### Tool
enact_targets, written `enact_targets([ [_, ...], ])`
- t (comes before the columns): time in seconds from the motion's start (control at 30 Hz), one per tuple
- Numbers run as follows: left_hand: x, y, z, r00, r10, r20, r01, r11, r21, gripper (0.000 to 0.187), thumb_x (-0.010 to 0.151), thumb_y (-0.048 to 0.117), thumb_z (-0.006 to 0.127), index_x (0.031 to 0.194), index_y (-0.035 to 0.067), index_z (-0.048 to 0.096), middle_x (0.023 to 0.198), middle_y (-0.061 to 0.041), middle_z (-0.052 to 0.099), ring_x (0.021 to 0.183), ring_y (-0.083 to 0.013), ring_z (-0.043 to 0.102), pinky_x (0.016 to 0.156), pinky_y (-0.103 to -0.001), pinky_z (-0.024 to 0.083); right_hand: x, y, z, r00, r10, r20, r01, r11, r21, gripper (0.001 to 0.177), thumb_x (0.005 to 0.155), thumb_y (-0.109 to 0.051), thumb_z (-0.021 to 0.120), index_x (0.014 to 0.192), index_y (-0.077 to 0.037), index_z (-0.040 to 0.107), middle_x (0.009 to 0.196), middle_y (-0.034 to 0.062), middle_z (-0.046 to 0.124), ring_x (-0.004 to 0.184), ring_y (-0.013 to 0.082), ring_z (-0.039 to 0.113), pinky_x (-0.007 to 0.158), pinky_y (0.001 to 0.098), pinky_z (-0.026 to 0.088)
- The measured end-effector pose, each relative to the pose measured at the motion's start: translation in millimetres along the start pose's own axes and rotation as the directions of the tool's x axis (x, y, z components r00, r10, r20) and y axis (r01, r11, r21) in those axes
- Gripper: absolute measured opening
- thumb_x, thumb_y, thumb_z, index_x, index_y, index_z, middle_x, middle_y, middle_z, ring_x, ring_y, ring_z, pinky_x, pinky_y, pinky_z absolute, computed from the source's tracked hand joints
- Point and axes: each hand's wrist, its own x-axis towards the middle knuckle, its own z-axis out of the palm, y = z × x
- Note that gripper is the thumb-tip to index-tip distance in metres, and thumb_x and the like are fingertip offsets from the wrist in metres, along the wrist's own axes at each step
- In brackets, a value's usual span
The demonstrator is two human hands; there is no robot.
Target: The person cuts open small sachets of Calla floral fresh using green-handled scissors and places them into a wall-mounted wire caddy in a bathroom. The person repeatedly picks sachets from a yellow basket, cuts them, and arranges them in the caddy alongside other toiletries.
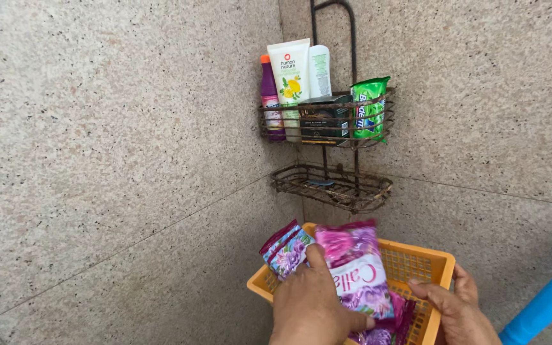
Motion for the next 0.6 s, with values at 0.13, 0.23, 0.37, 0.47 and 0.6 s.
enact_targets([
  [0.13,11,-10,7,0.987,0.101,-0.128,-0.131,0.959,-0.251,0.100,0.063,0.021,0.095,0.143,0.016,0.035,0.130,-0.012,0.059,0.118,-0.0288,0.065,0.101,-0.038,0.051,15,9,-3,0.988,-0.129,0.083,0.128,0.992,0.014,0.087,0.068,0.007,0.069,0.147,-0.007,0.038,0.112,0.0250,0.069,0.097,0.0362,0.073,0.085,0.0576,0.061],
  [0.23,23,-22,8,0.977,0.102,-0.187,-0.191,0.811,-0.553,0.091,0.063,0.008,0.083,0.140,0.020,0.036,0.124,-0.007,0.066,0.109,-0.0251,0.072,0.095,-0.037,0.058,21,11,-13,0.975,-0.161,0.155,0.159,0.987,0.025,0.078,0.068,0.008,0.070,0.141,-0.001,0.045,0.108,0.0221,0.071,0.091,0.0329,0.074,0.083,0.0539,0.062],
  [0.37,37,-22,11,0.983,0.015,-0.184,-0.127,0.776,-0.618,0.075,0.079,0.011,0.066,0.146,0.026,0.034,0.122,-0.009,0.071,0.110,-0.0272,0.074,0.096,-0.039,0.056,10,3,-7,0.974,-0.166,0.154,0.159,0.986,0.058,0.069,0.069,0.009,0.068,0.136,0.001,0.050,0.106,0.0211,0.071,0.090,0.0325,0.073,0.084,0.0529,0.061],
  [0.47,31,-12,20,0.920,0.137,-0.368,-0.309,0.832,-0.462,0.053,0.098,0.017,0.059,0.148,0.029,0.043,0.138,-0.011,0.063,0.124,-0.0320,0.064,0.102,-0.043,0.048,-12,-1,9,0.987,-0.140,0.080,0.132,0.987,0.095,0.071,0.073,0.005,0.067,0.140,-0.006,0.046,0.107,0.0172,0.070,0.092,0.0305,0.072,0.085,0.0520,0.060],
  [0.6,10,-8,23,0.967,0.191,-0.168,-0.239,0.910,-0.338,0.080,0.085,0.021,0.077,0.153,0.040,0.039,0.144,-0.012,0.048,0.135,-0.0346,0.049,0.110,-0.042,0.041,-37,-15,11,0.994,-0.035,0.107,0.025,0.995,0.094,0.071,0.081,-0.003,0.068,0.144,-0.015,0.039,0.116,0.0132,0.066,0.100,0.0279,0.069,0.085,0.0518,0.059],
])
